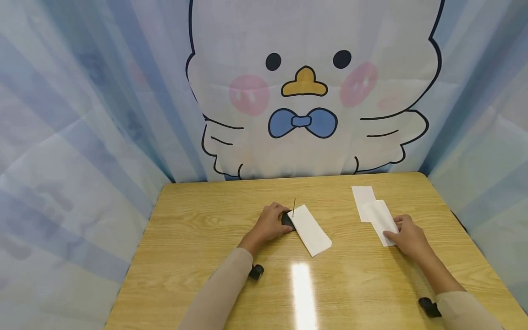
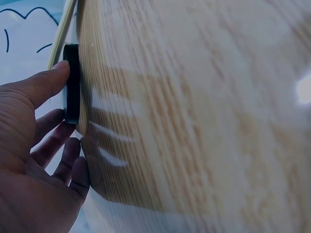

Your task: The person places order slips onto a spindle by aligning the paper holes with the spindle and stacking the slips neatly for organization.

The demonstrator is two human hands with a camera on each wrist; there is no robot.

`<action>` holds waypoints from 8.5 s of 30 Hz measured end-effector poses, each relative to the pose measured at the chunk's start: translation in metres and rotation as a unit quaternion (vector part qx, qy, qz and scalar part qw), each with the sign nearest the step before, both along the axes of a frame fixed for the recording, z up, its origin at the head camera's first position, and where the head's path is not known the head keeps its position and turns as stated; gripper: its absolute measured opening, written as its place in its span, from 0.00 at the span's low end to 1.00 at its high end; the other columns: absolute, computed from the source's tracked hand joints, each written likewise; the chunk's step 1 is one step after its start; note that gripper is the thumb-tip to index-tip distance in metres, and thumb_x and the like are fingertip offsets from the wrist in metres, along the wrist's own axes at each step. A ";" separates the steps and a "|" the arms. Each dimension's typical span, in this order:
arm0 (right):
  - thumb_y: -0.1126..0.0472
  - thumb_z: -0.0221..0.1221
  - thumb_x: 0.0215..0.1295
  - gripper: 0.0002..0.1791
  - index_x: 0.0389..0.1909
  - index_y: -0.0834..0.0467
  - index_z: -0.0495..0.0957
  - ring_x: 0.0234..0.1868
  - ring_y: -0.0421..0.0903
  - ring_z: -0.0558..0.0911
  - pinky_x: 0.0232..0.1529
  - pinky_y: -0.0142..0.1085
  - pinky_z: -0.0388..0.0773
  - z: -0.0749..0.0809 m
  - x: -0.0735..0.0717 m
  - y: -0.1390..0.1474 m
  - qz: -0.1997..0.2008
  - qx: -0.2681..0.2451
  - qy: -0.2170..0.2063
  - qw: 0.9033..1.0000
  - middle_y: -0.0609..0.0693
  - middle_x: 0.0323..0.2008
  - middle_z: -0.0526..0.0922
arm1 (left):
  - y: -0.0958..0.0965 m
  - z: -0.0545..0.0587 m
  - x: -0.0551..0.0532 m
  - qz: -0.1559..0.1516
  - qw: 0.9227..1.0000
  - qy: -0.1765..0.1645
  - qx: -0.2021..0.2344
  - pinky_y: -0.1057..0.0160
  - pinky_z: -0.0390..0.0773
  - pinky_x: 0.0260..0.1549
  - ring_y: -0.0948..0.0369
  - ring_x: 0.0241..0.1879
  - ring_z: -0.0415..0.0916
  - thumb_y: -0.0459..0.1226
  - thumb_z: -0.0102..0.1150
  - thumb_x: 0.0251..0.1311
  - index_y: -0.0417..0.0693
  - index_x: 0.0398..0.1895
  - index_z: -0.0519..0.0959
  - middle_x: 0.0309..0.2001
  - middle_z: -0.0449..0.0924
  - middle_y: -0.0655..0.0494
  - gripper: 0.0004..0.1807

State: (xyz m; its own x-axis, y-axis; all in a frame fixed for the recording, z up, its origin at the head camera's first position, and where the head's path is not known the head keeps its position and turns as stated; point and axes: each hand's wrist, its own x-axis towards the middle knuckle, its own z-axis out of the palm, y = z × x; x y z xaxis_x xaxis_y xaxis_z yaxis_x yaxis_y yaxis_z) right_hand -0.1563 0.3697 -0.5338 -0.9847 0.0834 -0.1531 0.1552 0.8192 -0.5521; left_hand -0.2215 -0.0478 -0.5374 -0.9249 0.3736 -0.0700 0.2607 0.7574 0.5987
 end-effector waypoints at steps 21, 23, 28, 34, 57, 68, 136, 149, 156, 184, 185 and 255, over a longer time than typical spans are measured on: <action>0.56 0.47 0.82 0.31 0.71 0.78 0.57 0.62 0.76 0.71 0.57 0.64 0.74 0.008 0.003 -0.001 0.006 -0.021 0.029 0.999 0.81 0.62 0.68 | -0.002 -0.005 -0.001 -0.001 1.000 0.004 0.010 0.51 0.75 0.63 0.49 0.65 0.70 0.47 0.75 0.61 0.53 0.69 0.77 0.66 0.74 0.51 0.33; 0.56 0.47 0.83 0.31 0.71 0.77 0.57 0.63 0.76 0.71 0.57 0.65 0.73 0.012 0.003 -0.001 0.005 -0.028 0.033 0.999 0.81 0.63 0.68 | -0.002 -0.007 -0.001 0.000 1.000 0.005 0.010 0.51 0.75 0.62 0.49 0.65 0.70 0.47 0.75 0.61 0.53 0.69 0.77 0.66 0.74 0.51 0.33; 0.54 0.46 0.83 0.32 0.72 0.76 0.56 0.66 0.77 0.67 0.60 0.67 0.72 0.022 0.000 -0.002 0.005 -0.040 0.042 0.998 0.81 0.64 0.66 | -0.002 -0.008 -0.003 0.005 1.000 0.006 0.011 0.51 0.76 0.62 0.50 0.65 0.70 0.47 0.75 0.61 0.53 0.69 0.77 0.66 0.74 0.51 0.33; 0.53 0.45 0.84 0.32 0.71 0.76 0.57 0.65 0.77 0.68 0.58 0.67 0.72 0.033 -0.002 -0.004 0.004 -0.048 0.061 0.997 0.81 0.63 0.67 | -0.002 -0.005 -0.002 0.005 1.000 -0.001 0.014 0.52 0.77 0.61 0.50 0.64 0.70 0.46 0.75 0.61 0.53 0.69 0.77 0.66 0.74 0.51 0.33; 0.55 0.49 0.82 0.28 0.71 0.72 0.63 0.60 0.69 0.79 0.40 0.23 0.76 0.074 -0.006 -0.056 0.022 -0.085 0.116 0.989 0.76 0.65 0.73 | -0.020 0.034 -0.005 0.010 0.984 -0.014 0.177 0.59 0.83 0.41 0.60 0.45 0.80 0.47 0.62 0.73 0.47 0.67 0.77 0.48 0.83 0.55 0.24; 0.56 0.51 0.82 0.28 0.72 0.71 0.63 0.53 0.59 0.82 0.38 0.20 0.75 0.089 -0.005 -0.085 0.046 -0.119 0.110 0.986 0.72 0.60 0.77 | -0.012 0.081 -0.006 0.003 0.975 0.080 0.207 0.57 0.83 0.44 0.58 0.45 0.81 0.46 0.59 0.75 0.49 0.64 0.80 0.47 0.84 0.54 0.20; 0.59 0.60 0.76 0.19 0.60 0.66 0.76 0.49 0.57 0.86 0.44 0.44 0.83 0.074 -0.018 -0.155 0.127 -0.112 0.098 0.981 0.59 0.45 0.85 | 0.009 0.083 -0.012 0.025 0.970 0.047 0.237 0.66 0.80 0.32 0.62 0.33 0.81 0.34 0.61 0.72 0.45 0.44 0.87 0.36 0.86 0.52 0.06; 0.61 0.60 0.76 0.19 0.61 0.66 0.76 0.45 0.52 0.86 0.41 0.39 0.82 0.074 -0.018 -0.156 0.127 -0.119 0.093 0.980 0.59 0.44 0.85 | 0.009 0.081 -0.012 0.033 0.969 0.040 0.240 0.66 0.82 0.32 0.61 0.33 0.82 0.34 0.60 0.72 0.45 0.44 0.86 0.36 0.86 0.52 0.06; 0.61 0.60 0.76 0.18 0.60 0.66 0.76 0.42 0.50 0.86 0.39 0.38 0.82 0.071 -0.018 -0.157 0.125 -0.124 0.089 0.980 0.58 0.43 0.85 | 0.008 0.078 -0.012 0.033 0.970 0.031 0.241 0.66 0.81 0.32 0.58 0.34 0.83 0.34 0.60 0.72 0.46 0.44 0.86 0.36 0.86 0.52 0.06; 0.62 0.61 0.75 0.18 0.59 0.65 0.75 0.40 0.48 0.83 0.35 0.34 0.79 0.049 -0.017 -0.164 0.119 -0.144 0.077 0.979 0.57 0.42 0.83 | 0.009 0.071 -0.014 0.037 0.969 0.031 0.241 0.64 0.82 0.33 0.52 0.37 0.85 0.34 0.61 0.72 0.46 0.45 0.86 0.36 0.85 0.53 0.06; 0.62 0.61 0.75 0.18 0.59 0.65 0.75 0.39 0.48 0.82 0.34 0.34 0.79 0.049 -0.018 -0.164 0.119 -0.143 0.077 0.980 0.57 0.42 0.83 | 0.010 0.071 -0.014 0.038 0.969 0.032 0.241 0.64 0.82 0.33 0.53 0.37 0.85 0.34 0.61 0.72 0.46 0.45 0.86 0.36 0.85 0.53 0.06; 0.62 0.67 0.69 0.13 0.47 0.64 0.77 0.29 0.41 0.74 0.33 0.35 0.73 0.003 -0.014 -0.161 0.183 -0.045 0.020 0.982 0.47 0.29 0.80 | 0.015 0.002 -0.016 0.025 0.992 0.028 0.117 0.68 0.77 0.33 0.64 0.32 0.76 0.32 0.62 0.71 0.45 0.39 0.87 0.34 0.84 0.55 0.05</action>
